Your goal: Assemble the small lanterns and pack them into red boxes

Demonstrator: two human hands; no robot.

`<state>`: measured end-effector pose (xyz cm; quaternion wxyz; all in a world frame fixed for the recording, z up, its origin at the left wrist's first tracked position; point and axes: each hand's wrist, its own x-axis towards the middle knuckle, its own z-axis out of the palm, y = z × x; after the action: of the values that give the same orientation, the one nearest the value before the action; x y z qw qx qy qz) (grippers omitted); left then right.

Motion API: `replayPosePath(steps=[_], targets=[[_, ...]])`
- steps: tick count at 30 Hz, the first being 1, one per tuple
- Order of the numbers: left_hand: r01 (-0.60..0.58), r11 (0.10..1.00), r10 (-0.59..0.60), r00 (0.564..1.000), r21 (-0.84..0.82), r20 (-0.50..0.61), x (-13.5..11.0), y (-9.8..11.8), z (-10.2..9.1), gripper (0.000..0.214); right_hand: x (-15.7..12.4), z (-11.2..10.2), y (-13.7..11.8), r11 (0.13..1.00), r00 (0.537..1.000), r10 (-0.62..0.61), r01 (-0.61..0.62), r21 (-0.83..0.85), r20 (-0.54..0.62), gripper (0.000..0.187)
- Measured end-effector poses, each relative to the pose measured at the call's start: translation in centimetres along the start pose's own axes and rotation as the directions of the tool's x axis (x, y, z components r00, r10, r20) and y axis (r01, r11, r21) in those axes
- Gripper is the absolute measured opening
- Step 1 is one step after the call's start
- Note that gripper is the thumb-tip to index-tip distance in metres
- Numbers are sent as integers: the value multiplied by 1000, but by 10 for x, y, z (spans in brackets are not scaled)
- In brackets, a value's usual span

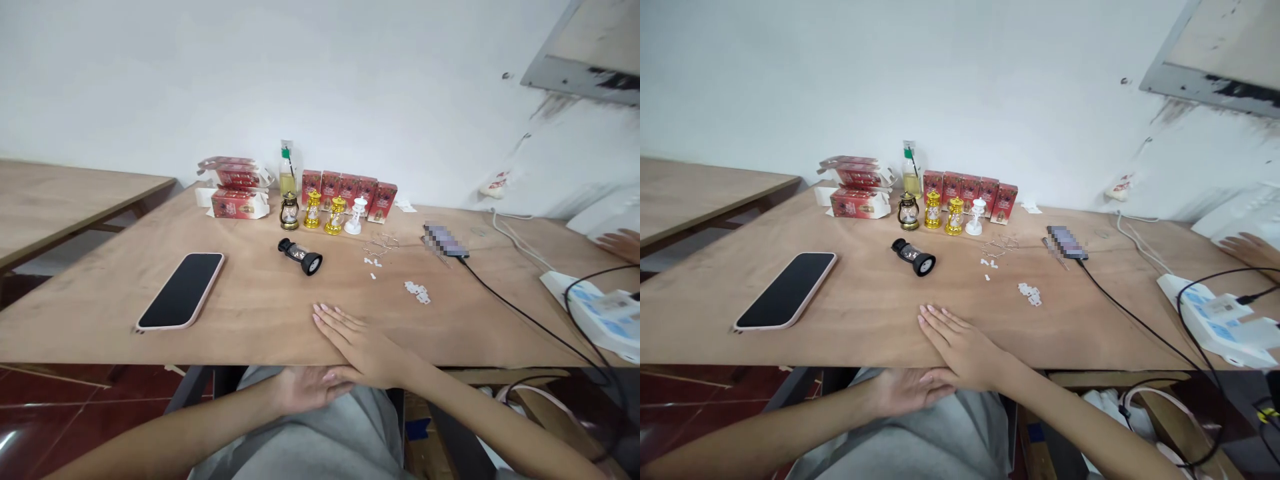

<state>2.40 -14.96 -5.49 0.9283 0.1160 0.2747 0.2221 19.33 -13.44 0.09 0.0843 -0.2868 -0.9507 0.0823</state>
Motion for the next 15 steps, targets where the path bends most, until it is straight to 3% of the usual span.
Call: replayPosePath(steps=[4, 8, 12, 15], targets=[[-13, 981, 30, 996, -192, 86, 15, -2, 19, 30, -3, -4, 2, 1000, 999, 9, -8, 13, -33, 85], [-22, 978, 40, 995, -208, 86, 19, -7, 19, 31, -4, -7, 3, 1000, 1000, 19, -19, 0, -12, 81], [-157, 980, 154, 988, -126, -33, 22, -6, 11, 28, -3, 2, -3, 999, 1000, -2, 3, -42, 4, 76], [-158, 984, 165, 982, 88, -87, 24, -6, 7, 30, -6, 13, -12, 991, 999, -14, 8, -134, -43, 66]])
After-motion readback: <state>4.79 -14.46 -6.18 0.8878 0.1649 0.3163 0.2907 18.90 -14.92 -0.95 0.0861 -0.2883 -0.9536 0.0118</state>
